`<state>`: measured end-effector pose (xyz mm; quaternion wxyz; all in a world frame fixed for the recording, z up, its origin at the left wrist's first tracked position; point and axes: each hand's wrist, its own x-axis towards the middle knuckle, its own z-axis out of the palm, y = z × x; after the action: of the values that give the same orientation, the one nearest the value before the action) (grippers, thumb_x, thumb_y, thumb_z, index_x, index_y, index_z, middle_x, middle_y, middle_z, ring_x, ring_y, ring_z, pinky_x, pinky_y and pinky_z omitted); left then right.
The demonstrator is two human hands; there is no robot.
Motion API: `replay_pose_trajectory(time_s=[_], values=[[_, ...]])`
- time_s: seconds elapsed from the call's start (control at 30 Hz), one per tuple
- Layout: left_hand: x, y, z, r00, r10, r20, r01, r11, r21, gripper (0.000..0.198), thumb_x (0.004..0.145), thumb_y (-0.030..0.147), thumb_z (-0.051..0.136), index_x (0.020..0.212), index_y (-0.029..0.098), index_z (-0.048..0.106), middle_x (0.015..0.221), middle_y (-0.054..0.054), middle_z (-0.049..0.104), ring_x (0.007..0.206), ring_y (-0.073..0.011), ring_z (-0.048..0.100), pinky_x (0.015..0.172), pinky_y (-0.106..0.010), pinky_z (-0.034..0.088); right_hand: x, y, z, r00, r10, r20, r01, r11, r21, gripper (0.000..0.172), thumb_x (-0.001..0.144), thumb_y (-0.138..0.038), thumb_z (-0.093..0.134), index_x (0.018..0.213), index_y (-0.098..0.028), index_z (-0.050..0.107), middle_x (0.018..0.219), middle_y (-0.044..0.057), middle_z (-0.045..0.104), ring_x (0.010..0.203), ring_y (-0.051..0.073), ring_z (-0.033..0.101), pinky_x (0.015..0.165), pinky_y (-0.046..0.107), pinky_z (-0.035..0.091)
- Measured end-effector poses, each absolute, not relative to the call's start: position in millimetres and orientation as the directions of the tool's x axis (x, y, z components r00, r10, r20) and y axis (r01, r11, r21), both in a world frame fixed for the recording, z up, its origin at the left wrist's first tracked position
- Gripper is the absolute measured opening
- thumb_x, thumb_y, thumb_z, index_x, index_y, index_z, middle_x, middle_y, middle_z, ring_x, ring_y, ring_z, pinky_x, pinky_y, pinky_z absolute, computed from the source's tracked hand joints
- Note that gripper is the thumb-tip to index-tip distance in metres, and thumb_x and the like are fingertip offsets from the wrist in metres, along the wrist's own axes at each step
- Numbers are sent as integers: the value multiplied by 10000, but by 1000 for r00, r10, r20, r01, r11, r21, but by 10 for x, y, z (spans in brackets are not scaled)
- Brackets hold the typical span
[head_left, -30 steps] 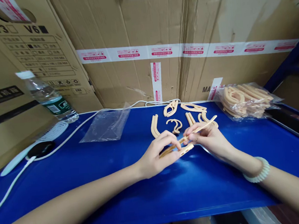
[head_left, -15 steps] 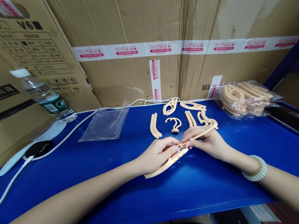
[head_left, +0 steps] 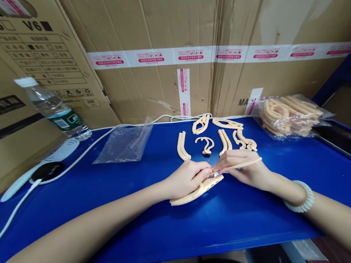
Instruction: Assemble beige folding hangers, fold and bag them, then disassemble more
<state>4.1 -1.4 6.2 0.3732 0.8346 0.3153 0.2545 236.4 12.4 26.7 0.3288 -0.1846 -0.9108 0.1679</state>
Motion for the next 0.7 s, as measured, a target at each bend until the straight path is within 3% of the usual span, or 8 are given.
replay_pose_trajectory(time_s=[0.17, 0.53, 0.6, 0.7], values=[[36, -7, 60, 683, 705, 192, 338, -538, 772, 350, 1016, 326, 360, 743, 174, 518, 641, 19, 501, 606, -128, 462, 620, -256, 339, 2388, 95, 269, -759, 442, 478, 268, 882, -389, 360, 1053, -294, 398, 970, -224, 741, 932, 94, 736, 831, 179, 687, 738, 306, 551], [26, 30, 56, 699, 687, 198, 321, -549, 772, 365, 1026, 327, 354, 821, 163, 607, 683, -9, 590, 617, -141, 514, 635, -263, 378, 2399, 63, 330, -805, 387, 449, 301, 920, -253, 337, 1045, -280, 414, 996, -224, 743, 953, 98, 747, 840, 213, 687, 753, 372, 566], [20, 46, 45, 709, 685, 167, 301, -508, 807, 389, 1034, 370, 360, 836, 157, 617, 685, -14, 602, 615, -142, 528, 625, -259, 397, 2389, 59, 396, -798, 399, 451, 301, 913, -275, 307, 1035, -297, 442, 987, -254, 742, 964, 88, 754, 856, 227, 694, 772, 392, 567], [21, 62, 9, 722, 682, 114, 211, -373, 903, 426, 1039, 480, 380, 878, 158, 608, 647, -3, 593, 559, -130, 539, 581, -246, 422, 2433, 117, 516, -679, 452, 578, 288, 889, -357, 239, 1010, -270, 486, 957, -280, 720, 936, 67, 750, 871, 226, 698, 795, 386, 558]])
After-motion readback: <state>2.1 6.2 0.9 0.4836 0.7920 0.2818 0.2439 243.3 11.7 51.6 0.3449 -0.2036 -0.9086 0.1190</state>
